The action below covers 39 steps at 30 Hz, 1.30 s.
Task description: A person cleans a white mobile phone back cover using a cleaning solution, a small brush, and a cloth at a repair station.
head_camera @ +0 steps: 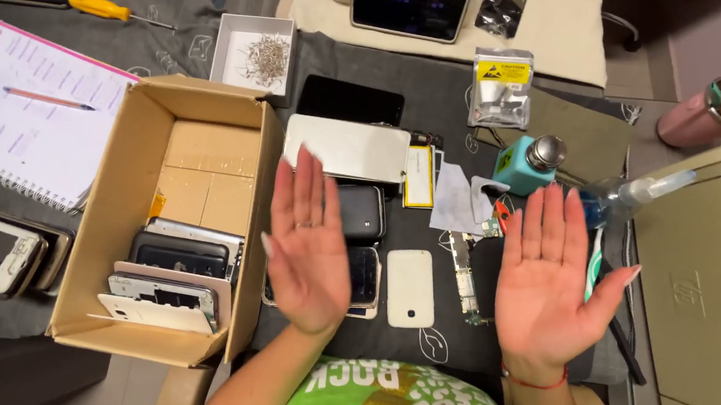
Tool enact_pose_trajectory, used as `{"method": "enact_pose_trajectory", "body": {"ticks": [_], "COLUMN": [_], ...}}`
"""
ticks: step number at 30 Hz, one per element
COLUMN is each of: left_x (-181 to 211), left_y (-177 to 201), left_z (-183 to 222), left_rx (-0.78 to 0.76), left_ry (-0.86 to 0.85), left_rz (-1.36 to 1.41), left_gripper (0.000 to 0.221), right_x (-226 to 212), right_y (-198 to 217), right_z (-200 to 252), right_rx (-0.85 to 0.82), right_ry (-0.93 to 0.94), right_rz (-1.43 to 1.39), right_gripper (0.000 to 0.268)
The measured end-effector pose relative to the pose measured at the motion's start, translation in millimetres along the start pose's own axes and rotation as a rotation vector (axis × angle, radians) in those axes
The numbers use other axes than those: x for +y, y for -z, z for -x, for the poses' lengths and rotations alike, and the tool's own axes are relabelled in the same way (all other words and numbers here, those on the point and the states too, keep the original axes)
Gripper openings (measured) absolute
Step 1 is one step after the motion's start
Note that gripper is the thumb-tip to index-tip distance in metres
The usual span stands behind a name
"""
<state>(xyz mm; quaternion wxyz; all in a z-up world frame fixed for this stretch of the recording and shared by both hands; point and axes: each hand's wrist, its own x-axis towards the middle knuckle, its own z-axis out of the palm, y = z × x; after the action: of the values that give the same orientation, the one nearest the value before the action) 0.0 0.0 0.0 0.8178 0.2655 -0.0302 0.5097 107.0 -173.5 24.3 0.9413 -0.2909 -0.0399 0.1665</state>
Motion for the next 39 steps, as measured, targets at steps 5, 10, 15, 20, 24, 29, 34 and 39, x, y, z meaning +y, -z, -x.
{"method": "enact_pose_trajectory", "body": {"ticks": [5, 10, 15, 20, 24, 29, 34, 39], "left_x": [15, 24, 30, 42, 54, 53, 52, 50], "left_y": [43, 72, 115, 111, 117, 115, 115, 111], "left_z": [25, 55, 75, 82, 83, 80, 78, 76], "left_rx": [0.049, -0.036, -0.737, -0.957, -0.992, -1.028, -1.053, -1.032], "left_ry": [-0.018, -0.166, -0.462, -0.412, -0.385, -0.294, -0.254, -0.238], "left_rz": [-0.13, -0.682, -1.459, -1.521, -1.575, -1.566, -1.57, -1.578], "left_gripper": [0.076, 0.067, 0.052, 0.03, 0.025, 0.024, 0.021, 0.031], "right_x": [22, 37, 40, 36, 30, 36, 39, 39], "right_y": [59, 112, 113, 147, 180, 180, 178, 180], "right_z": [13, 37, 61, 70, 80, 77, 74, 73], "right_rx": [0.139, 0.115, -0.123, -0.168, -0.195, -0.14, -0.184, -0.177], "right_ry": [-0.031, 0.162, 0.56, 0.748, 0.774, 0.786, 0.825, 0.798], "right_rz": [-0.069, 0.371, 1.089, 1.352, 1.59, 1.632, 1.712, 1.721], "right_gripper": [0.08, 0.069, 0.026, 0.027, 0.032, 0.033, 0.026, 0.023]}}
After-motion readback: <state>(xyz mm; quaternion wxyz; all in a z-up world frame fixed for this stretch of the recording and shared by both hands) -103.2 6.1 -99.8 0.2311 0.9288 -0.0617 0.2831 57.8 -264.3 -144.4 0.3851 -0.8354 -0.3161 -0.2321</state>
